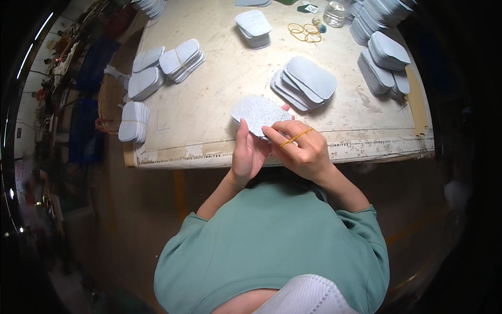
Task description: The person repeatedly picks up small white fabric pieces from a table, separates them, and stacks them into neat piles. The hands handle the pieces one by one, aligning them before placing them into growing stacks on the work surface.
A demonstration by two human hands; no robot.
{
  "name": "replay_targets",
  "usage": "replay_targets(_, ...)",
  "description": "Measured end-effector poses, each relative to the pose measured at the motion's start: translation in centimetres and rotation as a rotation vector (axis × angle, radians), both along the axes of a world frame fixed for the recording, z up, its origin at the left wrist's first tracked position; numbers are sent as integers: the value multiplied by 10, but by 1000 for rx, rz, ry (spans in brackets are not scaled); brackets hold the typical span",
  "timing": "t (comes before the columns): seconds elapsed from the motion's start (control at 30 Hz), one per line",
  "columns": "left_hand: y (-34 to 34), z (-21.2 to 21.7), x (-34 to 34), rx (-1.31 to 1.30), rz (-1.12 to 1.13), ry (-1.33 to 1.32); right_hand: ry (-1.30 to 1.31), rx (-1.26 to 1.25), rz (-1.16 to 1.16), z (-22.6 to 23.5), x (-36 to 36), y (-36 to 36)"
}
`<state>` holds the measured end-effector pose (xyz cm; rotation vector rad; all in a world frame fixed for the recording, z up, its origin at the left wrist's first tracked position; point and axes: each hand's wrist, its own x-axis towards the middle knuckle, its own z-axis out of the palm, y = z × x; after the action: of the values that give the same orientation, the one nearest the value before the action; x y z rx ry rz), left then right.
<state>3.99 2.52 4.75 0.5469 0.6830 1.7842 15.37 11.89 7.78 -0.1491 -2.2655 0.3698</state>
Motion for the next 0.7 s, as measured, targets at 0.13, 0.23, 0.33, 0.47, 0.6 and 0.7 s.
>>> replay_targets(0.13,-5,-9,-21,-97,130,70,73,-369,16,-14,-4,-2)
replay_targets(0.23,-16,-13,-32,-143,90,115,61,-739,-78,-22,-10,7)
replay_targets(0.33,-20,-16,-31,-248,149,153,88,-911,-2,-35,-23,3)
replay_targets(0.47,-17,-16,-28,-252,116,156,78,-591,-138,-45,-26,-7)
replay_targets(0.6,-13,-13,-27,-257,99,108,125,-540,-179,-38,-18,-6)
replay_targets(0.7,-15,-8,-29,-251,86,62,235,-576,-267,-27,-8,14)
